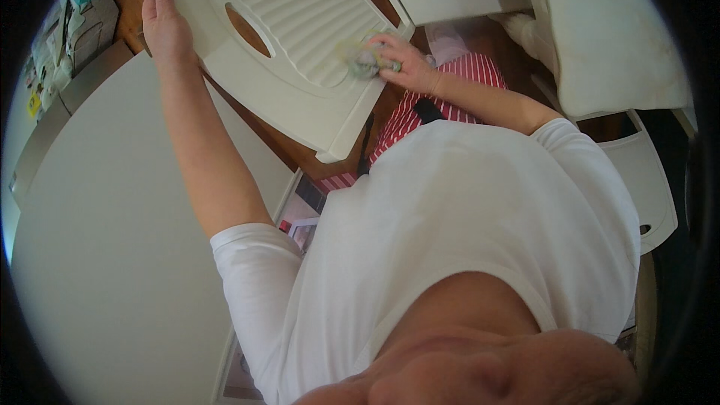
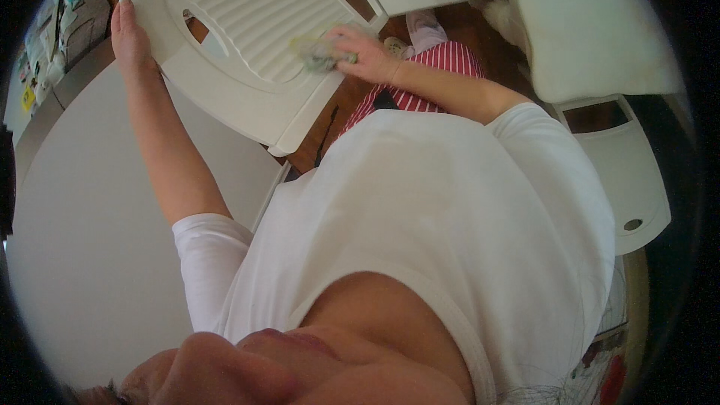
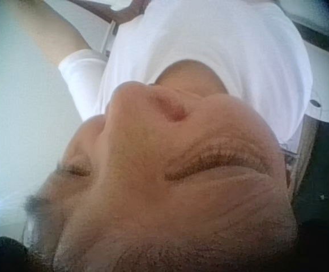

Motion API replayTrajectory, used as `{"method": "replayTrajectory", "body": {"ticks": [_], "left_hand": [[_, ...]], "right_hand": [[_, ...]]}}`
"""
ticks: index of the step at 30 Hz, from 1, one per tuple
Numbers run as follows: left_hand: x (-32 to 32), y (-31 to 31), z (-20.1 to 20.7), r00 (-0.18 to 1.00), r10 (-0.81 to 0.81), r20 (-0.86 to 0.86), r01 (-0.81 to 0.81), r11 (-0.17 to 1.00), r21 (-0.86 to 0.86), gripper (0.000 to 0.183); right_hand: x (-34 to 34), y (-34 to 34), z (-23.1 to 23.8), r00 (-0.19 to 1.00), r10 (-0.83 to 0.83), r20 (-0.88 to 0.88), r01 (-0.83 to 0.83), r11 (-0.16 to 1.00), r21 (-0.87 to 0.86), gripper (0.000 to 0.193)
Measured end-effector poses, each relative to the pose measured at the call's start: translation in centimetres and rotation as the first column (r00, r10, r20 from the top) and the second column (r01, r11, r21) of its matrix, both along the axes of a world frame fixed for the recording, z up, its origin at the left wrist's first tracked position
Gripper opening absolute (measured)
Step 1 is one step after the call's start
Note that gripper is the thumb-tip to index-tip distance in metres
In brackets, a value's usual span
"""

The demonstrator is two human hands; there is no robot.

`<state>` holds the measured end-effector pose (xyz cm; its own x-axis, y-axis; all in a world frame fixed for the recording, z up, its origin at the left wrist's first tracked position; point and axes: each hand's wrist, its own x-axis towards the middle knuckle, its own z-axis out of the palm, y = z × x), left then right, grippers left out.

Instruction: The person wipes a white plastic chair and a dining table using a cloth. The person lifts the chair to wipe its underside and legs, then wipes the table surface around plates and a phone.

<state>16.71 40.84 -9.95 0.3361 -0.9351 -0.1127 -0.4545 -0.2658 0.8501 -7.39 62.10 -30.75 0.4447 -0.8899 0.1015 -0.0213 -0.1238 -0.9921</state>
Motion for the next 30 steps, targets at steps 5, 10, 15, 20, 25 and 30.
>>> {"method": "replayTrajectory", "body": {"ticks": [5, 10, 15, 20, 25, 30], "left_hand": [[-0.9, -0.8, -0.4, 1.0, -0.01, 0.009, 0.009, 1.0, 0.025, 0.04], [0.3, -0.5, -0.5, 1.0, -0.016, 0.019, 0.016, 1.0, 0.003, 0.039], [-0.1, -0.2, -0.5, 1.0, 0.006, 0.027, -0.006, 1.0, 0.008, 0.04], [-0.6, -0.6, -0.6, 1.0, 0.017, 0.013, -0.018, 0.998, 0.064, 0.041], [-1.2, -0.3, 0.1, 0.999, 0.031, 0.031, -0.033, 0.997, 0.065, 0.04], [-1.6, -0.3, 0.4, 0.998, 0.03, 0.046, -0.034, 0.997, 0.074, 0.041]], "right_hand": [[0.8, -0.5, 1.9, 0.996, -0.046, -0.076, 0.04, 0.996, -0.082, 0.026], [2.4, -2.8, 7.0, 0.998, 0.058, -0.001, -0.057, 0.989, -0.14, 0.025], [2.2, -2.9, 3.8, 0.999, 0.041, 0.013, -0.039, 0.987, -0.154, 0.025], [1.2, -1.9, -2.6, 0.986, -0.1, -0.132, 0.097, 0.995, -0.034, 0.025], [0.3, -1.5, -7.8, 0.946, -0.132, -0.294, 0.17, 0.979, 0.108, 0.029], [0.4, -1.6, -8.2, 0.9, -0.091, -0.427, 0.181, 0.968, 0.174, 0.03]]}}
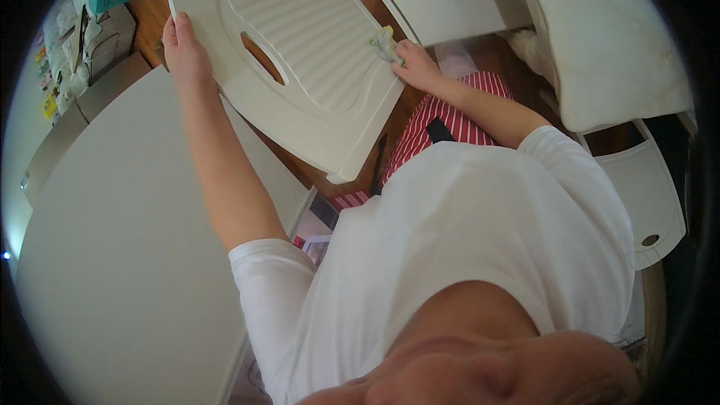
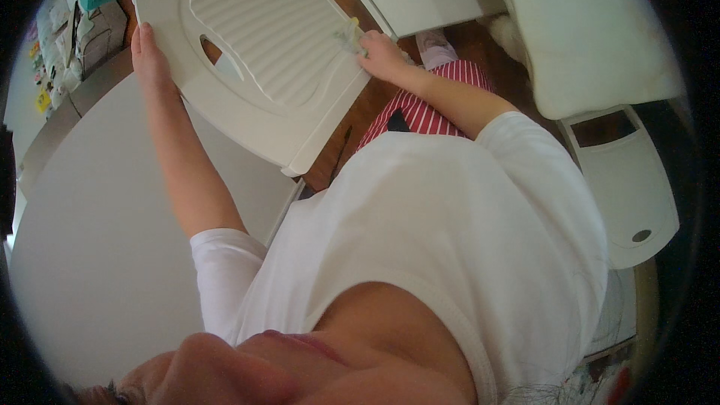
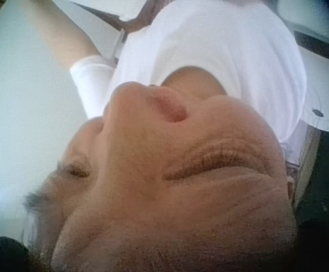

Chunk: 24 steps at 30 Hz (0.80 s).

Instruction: The person wipes a white plastic chair and a dining table using a cloth. The person lifts the chair to wipe its underside and legs, then wipes the table surface around plates and a phone.

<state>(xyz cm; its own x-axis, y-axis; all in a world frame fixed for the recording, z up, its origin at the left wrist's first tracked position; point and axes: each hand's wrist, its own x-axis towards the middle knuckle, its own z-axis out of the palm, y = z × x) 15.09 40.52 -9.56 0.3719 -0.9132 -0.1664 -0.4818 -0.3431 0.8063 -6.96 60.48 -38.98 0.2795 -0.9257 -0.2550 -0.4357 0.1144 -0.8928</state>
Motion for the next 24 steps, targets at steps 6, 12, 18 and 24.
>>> {"method": "replayTrajectory", "body": {"ticks": [6, 12, 18, 24], "left_hand": [[1.2, -0.2, -0.6, 0.997, -0.063, -0.045, 0.062, 0.998, -0.034, 0.041], [1.3, -0.1, -0.7, 0.996, -0.045, -0.073, 0.041, 0.998, -0.056, 0.04], [1.5, -0.3, -1.0, 0.997, -0.035, -0.07, 0.032, 0.998, -0.048, 0.039], [1.1, -0.3, -0.9, 0.999, -0.008, -0.052, 0.005, 0.999, -0.05, 0.04]], "right_hand": [[2.9, -0.9, 12.9, 0.973, 0.064, 0.222, 0.018, 0.936, -0.351, 0.027], [3.4, -2.3, 15.6, 0.904, 0.197, 0.38, -0.027, 0.912, -0.409, 0.024], [2.8, -1.8, 7.7, 0.964, 0.039, 0.264, 0.037, 0.959, -0.28, 0.025], [0.8, -1.4, -2.0, 1.0, -0.022, 0.009, 0.023, 0.992, -0.123, 0.03]]}}
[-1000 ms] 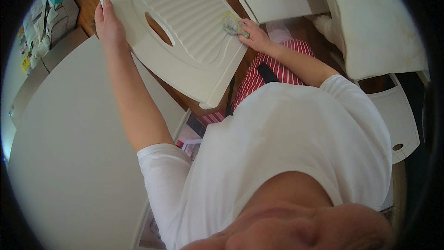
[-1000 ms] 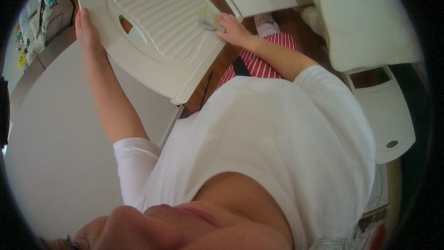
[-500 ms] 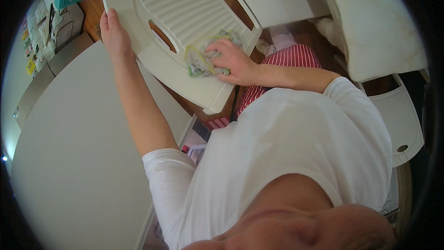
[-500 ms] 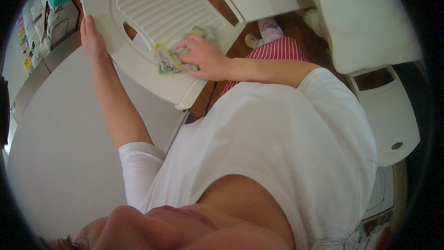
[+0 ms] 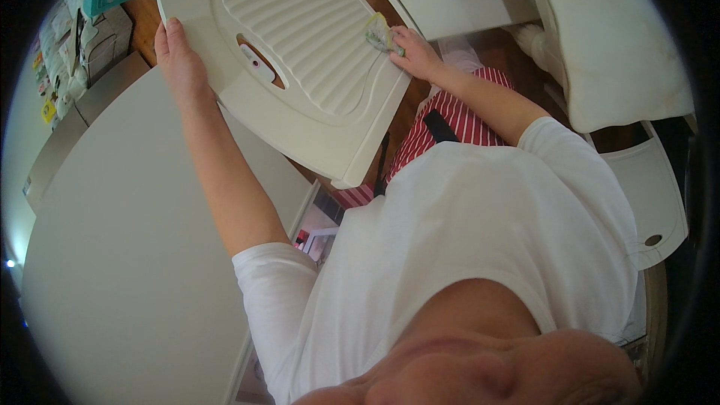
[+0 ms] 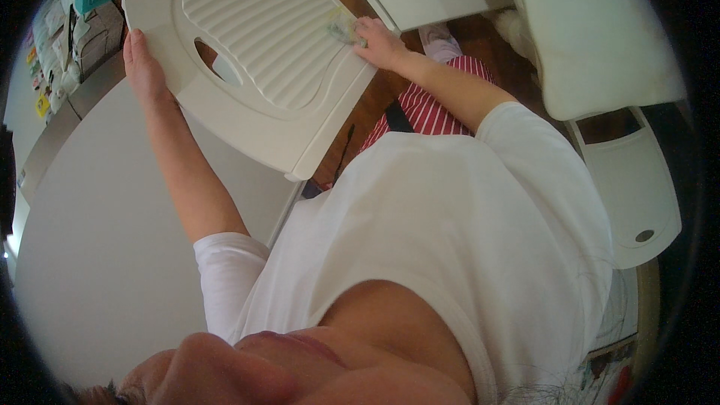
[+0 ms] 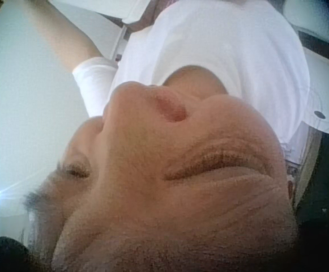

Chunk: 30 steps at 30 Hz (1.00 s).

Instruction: The person wipes a white plastic chair and a dining table using a cloth. The person lifts the chair to wipe its underside and legs, then wipes the table surface around plates and a phone.

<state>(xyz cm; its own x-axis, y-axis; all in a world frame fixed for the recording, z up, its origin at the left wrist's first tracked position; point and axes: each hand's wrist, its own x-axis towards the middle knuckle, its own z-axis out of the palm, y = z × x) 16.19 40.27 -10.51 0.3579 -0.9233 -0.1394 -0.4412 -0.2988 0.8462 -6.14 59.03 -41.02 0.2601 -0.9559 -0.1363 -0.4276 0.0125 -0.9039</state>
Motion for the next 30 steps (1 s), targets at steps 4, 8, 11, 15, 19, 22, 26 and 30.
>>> {"method": "replayTrajectory", "body": {"ticks": [4, 8, 11, 15, 19, 22, 26, 30], "left_hand": [[-0.1, 0.1, 0.3, 1.0, -0.004, -0.014, 0.005, 1.0, 0.027, 0.041], [-0.5, 0.2, 0.5, 1.0, 0.008, 0.002, -0.008, 0.999, 0.038, 0.042], [-0.4, 0.2, 0.6, 1.0, -0.018, 0.009, 0.017, 1.0, 0.022, 0.043], [0.7, 0.1, 0.1, 0.998, -0.059, 0.023, 0.059, 0.998, 0.008, 0.045], [0.6, -0.1, -0.2, 0.997, -0.052, -0.06, 0.052, 0.999, 0.008, 0.044], [0.8, -0.2, -0.3, 0.998, -0.032, -0.046, 0.033, 0.999, 0.025, 0.043], [0.1, 0.0, 0.0, 1.0, -0.006, -0.007, 0.006, 0.999, 0.033, 0.044], [-0.2, 0.4, 0.2, 1.0, -0.01, -0.023, 0.011, 0.999, 0.038, 0.045]], "right_hand": [[0.0, -0.7, -1.7, 0.987, 0.018, -0.161, 0.008, 0.987, 0.16, 0.036], [1.0, -0.6, -0.6, 0.985, -0.056, -0.166, 0.077, 0.99, 0.121, 0.035], [2.2, -0.9, 1.4, 0.987, -0.123, -0.099, 0.126, 0.991, 0.034, 0.033], [2.1, -2.0, 6.1, 0.999, -0.027, -0.031, 0.029, 0.998, 0.064, 0.034], [3.6, -0.8, 11.2, 0.981, -0.047, 0.186, 0.073, 0.988, -0.133, 0.029], [4.0, -1.8, 16.6, 0.949, 0.038, 0.314, 0.018, 0.985, -0.173, 0.028], [4.0, -2.0, 17.1, 0.944, 0.114, 0.31, -0.028, 0.963, -0.268, 0.027], [4.0, -2.2, 15.2, 0.924, 0.138, 0.356, -0.034, 0.959, -0.282, 0.023]]}}
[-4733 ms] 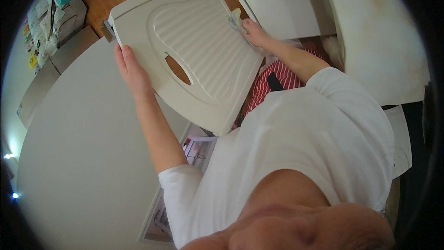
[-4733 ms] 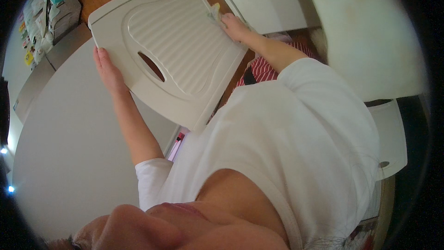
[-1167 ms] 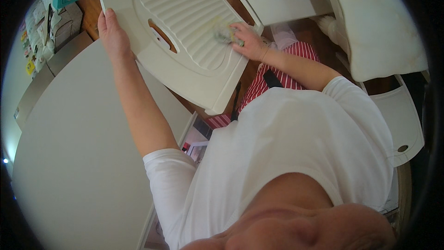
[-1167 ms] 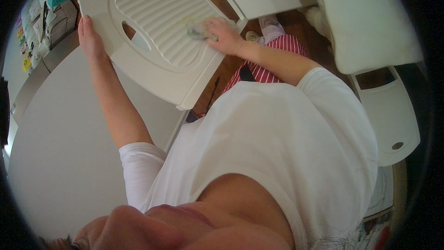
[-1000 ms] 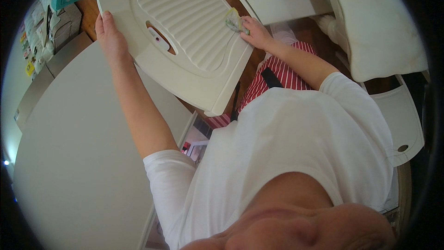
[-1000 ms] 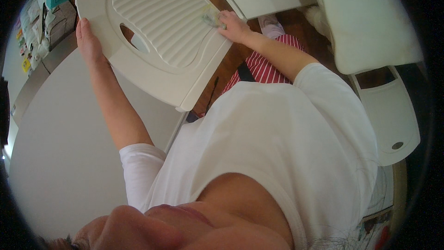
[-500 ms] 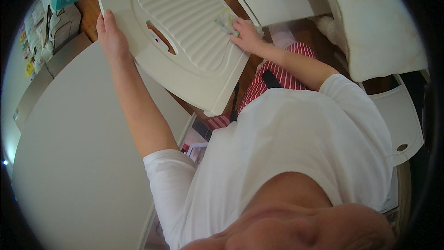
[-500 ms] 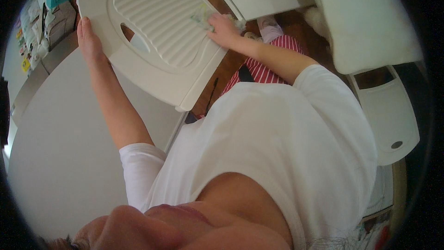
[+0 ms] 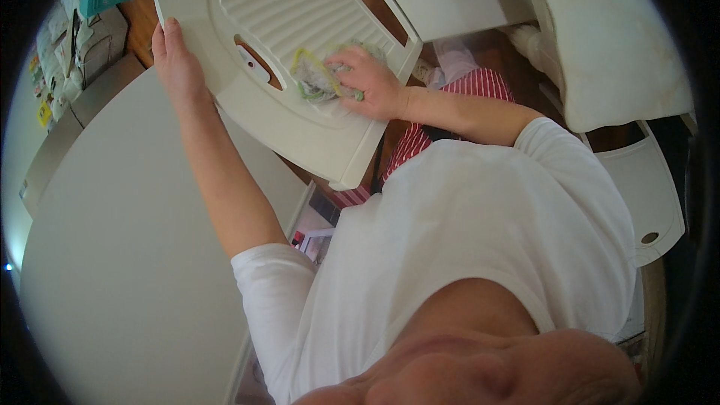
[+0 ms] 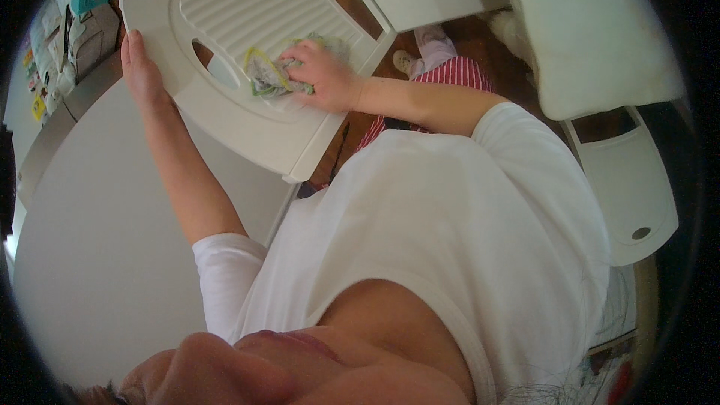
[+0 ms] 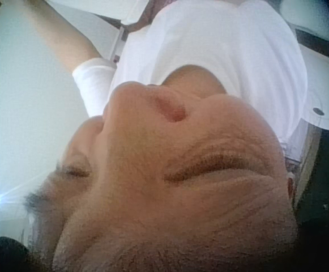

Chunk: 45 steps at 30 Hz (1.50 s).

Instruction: The person wipes a white plastic chair and a dining table using a cloth. The person lifts the chair to wipe its underside and legs, then wipes the table surface around plates and a phone.

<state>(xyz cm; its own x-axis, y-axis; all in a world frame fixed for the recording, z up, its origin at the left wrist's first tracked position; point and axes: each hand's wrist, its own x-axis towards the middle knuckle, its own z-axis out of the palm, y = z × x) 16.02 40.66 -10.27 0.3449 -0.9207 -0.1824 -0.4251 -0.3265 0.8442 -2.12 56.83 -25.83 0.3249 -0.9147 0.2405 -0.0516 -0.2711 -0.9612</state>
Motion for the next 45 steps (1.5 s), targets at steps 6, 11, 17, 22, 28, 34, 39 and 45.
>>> {"method": "replayTrajectory", "body": {"ticks": [6, 11, 17, 22, 28, 34, 39, 45], "left_hand": [[-0.2, 0.0, -0.1, 0.999, 0.027, -0.023, -0.027, 1.0, 0.015, 0.043], [-0.2, -0.2, 0.0, 0.998, 0.027, 0.06, -0.028, 0.999, 0.024, 0.041], [0.3, -0.4, -0.6, 1.0, 0.009, 0.009, -0.009, 1.0, -0.017, 0.037], [0.0, -0.4, -0.4, 1.0, 0.003, 0.024, -0.003, 1.0, -0.015, 0.037], [0.1, -0.3, -0.4, 0.999, 0.015, 0.035, -0.015, 1.0, 0.007, 0.039], [-0.5, -0.3, 0.0, 0.998, 0.008, 0.055, -0.009, 1.0, 0.014, 0.042], [-0.8, -0.2, 0.2, 1.0, 0.024, 0.012, -0.025, 0.999, 0.023, 0.042], [-0.5, -0.2, 0.1, 1.0, 0.017, -0.021, -0.017, 1.0, 0.018, 0.04]], "right_hand": [[-0.3, 0.3, -5.2, 0.992, -0.082, -0.091, 0.089, 0.994, 0.069, 0.021], [-1.3, 0.5, -9.1, 0.947, -0.098, -0.307, 0.16, 0.97, 0.183, 0.026], [0.4, -0.1, -0.1, 0.989, -0.113, -0.094, 0.12, 0.99, 0.08, 0.027], [0.7, -1.3, 0.7, 0.999, -0.044, 0.009, 0.044, 0.999, -0.001, 0.021], [0.6, -1.5, -3.9, 0.993, -0.119, -0.007, 0.12, 0.991, 0.061, 0.021], [-0.9, -1.1, -12.7, 0.921, -0.167, -0.353, 0.251, 0.945, 0.208, 0.027], [-1.6, -1.7, -16.9, 0.863, -0.083, -0.498, 0.314, 0.861, 0.4, 0.033], [0.6, -2.6, -12.5, 0.86, -0.146, -0.489, 0.359, 0.855, 0.375, 0.032]]}}
